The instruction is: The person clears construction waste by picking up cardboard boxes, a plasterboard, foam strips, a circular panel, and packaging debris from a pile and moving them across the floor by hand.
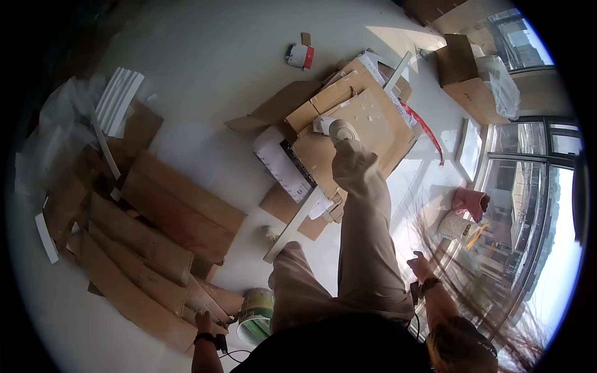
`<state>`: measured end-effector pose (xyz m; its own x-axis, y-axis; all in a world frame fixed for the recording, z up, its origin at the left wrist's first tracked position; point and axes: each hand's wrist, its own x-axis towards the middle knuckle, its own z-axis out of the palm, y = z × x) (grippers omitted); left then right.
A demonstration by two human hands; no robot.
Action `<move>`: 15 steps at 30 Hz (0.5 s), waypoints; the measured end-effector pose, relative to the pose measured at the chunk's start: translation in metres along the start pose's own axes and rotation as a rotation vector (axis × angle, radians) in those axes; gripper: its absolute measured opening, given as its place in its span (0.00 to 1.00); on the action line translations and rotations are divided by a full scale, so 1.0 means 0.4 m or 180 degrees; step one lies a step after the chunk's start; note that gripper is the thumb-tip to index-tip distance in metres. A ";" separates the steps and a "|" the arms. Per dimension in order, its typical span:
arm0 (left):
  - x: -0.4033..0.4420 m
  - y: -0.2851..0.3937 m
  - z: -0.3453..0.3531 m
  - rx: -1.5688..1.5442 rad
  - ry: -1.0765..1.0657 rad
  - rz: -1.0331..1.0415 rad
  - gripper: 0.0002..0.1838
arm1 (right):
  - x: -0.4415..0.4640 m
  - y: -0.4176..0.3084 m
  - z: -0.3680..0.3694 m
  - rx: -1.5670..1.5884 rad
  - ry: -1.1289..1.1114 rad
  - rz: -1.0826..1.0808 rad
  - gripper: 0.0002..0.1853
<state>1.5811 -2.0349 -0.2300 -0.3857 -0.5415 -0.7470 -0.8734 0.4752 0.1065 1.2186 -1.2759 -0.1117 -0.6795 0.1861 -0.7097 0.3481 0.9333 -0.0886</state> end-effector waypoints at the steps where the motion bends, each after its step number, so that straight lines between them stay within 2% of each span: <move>1: 0.010 0.005 0.059 0.0114 -0.0059 0.0116 0.21 | 0.030 -0.045 -0.034 -0.0023 -0.0036 -0.0138 0.30; 3: -0.034 0.062 0.207 -0.1391 -0.0349 -0.1112 0.22 | 0.035 -0.116 -0.099 0.0672 -0.0006 0.0102 0.30; 4: -0.091 0.124 0.221 -0.0677 -0.0404 -0.0437 0.23 | 0.088 -0.094 -0.106 0.0670 -0.0112 0.0368 0.31; 5: -0.150 0.241 0.202 -0.0018 -0.0444 0.0239 0.23 | 0.123 -0.118 -0.141 0.0360 -0.0207 0.0282 0.31; 7: -0.269 0.422 0.158 -0.1090 -0.0379 -0.0152 0.25 | 0.214 -0.209 -0.237 -0.0338 -0.0396 0.0049 0.31; 9: -0.405 0.396 0.224 -0.1418 -0.0398 -0.0742 0.29 | 0.376 -0.311 -0.340 -0.0632 -0.0211 -0.0384 0.29; 10: -0.506 0.315 0.324 -0.1330 -0.0450 -0.1275 0.31 | 0.484 -0.359 -0.394 -0.0626 -0.0036 -0.0800 0.28; 12: -0.666 0.352 0.364 -0.1492 -0.0538 -0.2165 0.31 | 0.670 -0.611 -0.529 -0.0611 0.0219 -0.1061 0.27; 14: -0.778 0.432 0.390 -0.1860 -0.0532 -0.2910 0.31 | 0.823 -0.877 -0.651 -0.0655 0.0306 -0.1815 0.26; 15: -0.819 0.468 0.396 -0.2049 -0.0504 -0.3179 0.31 | 0.815 -1.038 -0.708 -0.0537 0.0094 -0.2013 0.25</move>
<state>1.5908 -1.6586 -0.0694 0.5487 -0.3608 -0.7542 -0.7719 -0.5652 -0.2912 0.6695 -1.5156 -0.1083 -0.7382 -0.4085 -0.5369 -0.2292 0.9004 -0.3699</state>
